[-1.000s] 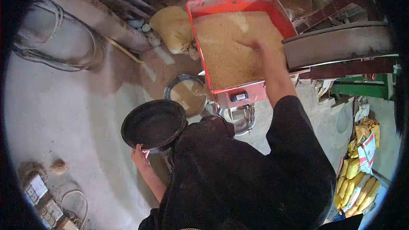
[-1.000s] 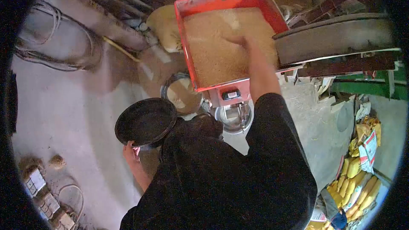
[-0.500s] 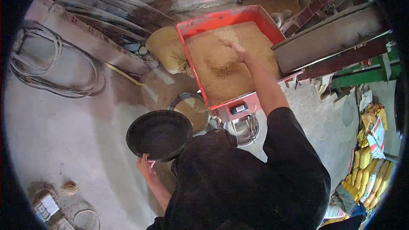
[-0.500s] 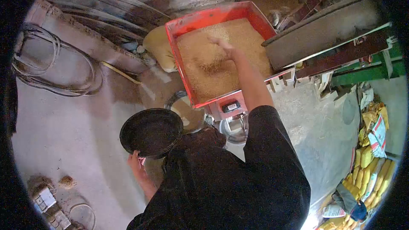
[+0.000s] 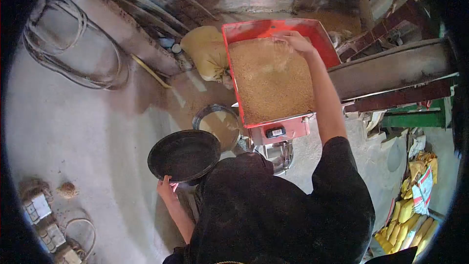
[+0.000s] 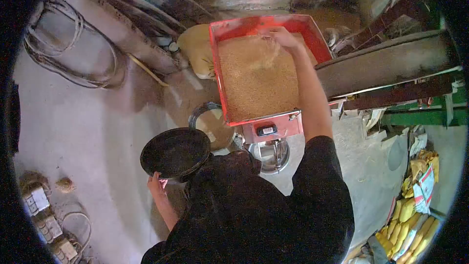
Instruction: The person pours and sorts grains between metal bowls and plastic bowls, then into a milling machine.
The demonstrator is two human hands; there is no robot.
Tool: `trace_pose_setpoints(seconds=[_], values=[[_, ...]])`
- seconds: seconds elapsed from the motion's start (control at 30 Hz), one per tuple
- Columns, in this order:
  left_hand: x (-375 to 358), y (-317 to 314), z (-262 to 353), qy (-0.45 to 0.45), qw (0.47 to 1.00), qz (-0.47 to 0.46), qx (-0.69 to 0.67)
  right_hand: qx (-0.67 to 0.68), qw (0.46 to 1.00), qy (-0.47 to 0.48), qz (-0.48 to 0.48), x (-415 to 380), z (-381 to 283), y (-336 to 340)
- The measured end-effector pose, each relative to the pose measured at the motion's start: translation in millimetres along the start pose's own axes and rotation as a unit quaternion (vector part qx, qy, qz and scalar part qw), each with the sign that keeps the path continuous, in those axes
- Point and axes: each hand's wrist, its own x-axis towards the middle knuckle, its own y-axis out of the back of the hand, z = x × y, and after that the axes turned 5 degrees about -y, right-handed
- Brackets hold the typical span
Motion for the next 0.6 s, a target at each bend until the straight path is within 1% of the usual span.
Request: trace_pose_setpoints(seconds=[0.03,0.07,0.1,0.13,0.2,0.23,0.27,0.3,0.37,0.47,0.5,0.53,0.6], values=[[-1.3,1.5,-2.1,-0.002,1.0,-0.007,-0.014,-0.073,0.996,-0.033,0.033,12.8,15.1,8.0],[-3.1,2.4,-3.4,-0.005,0.999,-0.014,-0.028,-0.257,0.961,-0.068,0.074,21.9,22.6,13.0],[-5.2,2.7,-3.8,-0.005,0.999,-0.009,-0.031,-0.258,0.961,-0.065,0.07,7.8,11.2,1.4],[-6.9,2.6,-3.7,0.002,1.0,0.003,-0.022,-0.356,0.927,-0.079,0.086,-15.7,2.7,-9.6],[-11.6,1.1,-2.2,0.01,1.0,0.019,-0.015,-0.451,0.883,-0.088,0.098,-15.6,25.4,-14.5],[-15.3,0.5,0.0,0.016,0.999,0.026,-0.024,-0.421,0.891,-0.108,0.13,5.2,82.6,-5.8],[-17.7,1.4,1.6,0.021,0.999,0.033,-0.032,-0.388,0.898,-0.129,0.162,17.6,114.0,-3.5],[-17.9,2.8,0.4,0.022,0.998,0.038,-0.033,-0.389,0.899,-0.127,0.157,19.6,113.6,-8.9],[-20.2,4.1,-1.6,0.017,0.998,0.034,-0.052,-0.368,0.908,-0.188,0.065,16.5,112.2,-19.0],[-26.5,-0.3,4.2,0.014,0.997,0.048,-0.062,-0.331,0.899,-0.278,-0.065,-1.4,103.1,-25.0],[-24.7,2.2,1.1,0.015,0.997,0.048,-0.062,-0.332,0.899,-0.279,-0.065,-15.0,80.8,-36.5],[-19.5,5.6,-4.0,0.019,0.997,0.044,-0.065,-0.383,0.873,-0.289,-0.085,-31.2,45.3,-55.3],[-14.4,4.4,-6.7,0.022,0.997,0.037,-0.069,-0.433,0.844,-0.299,-0.101,-31.2,50.5,-59.7]])
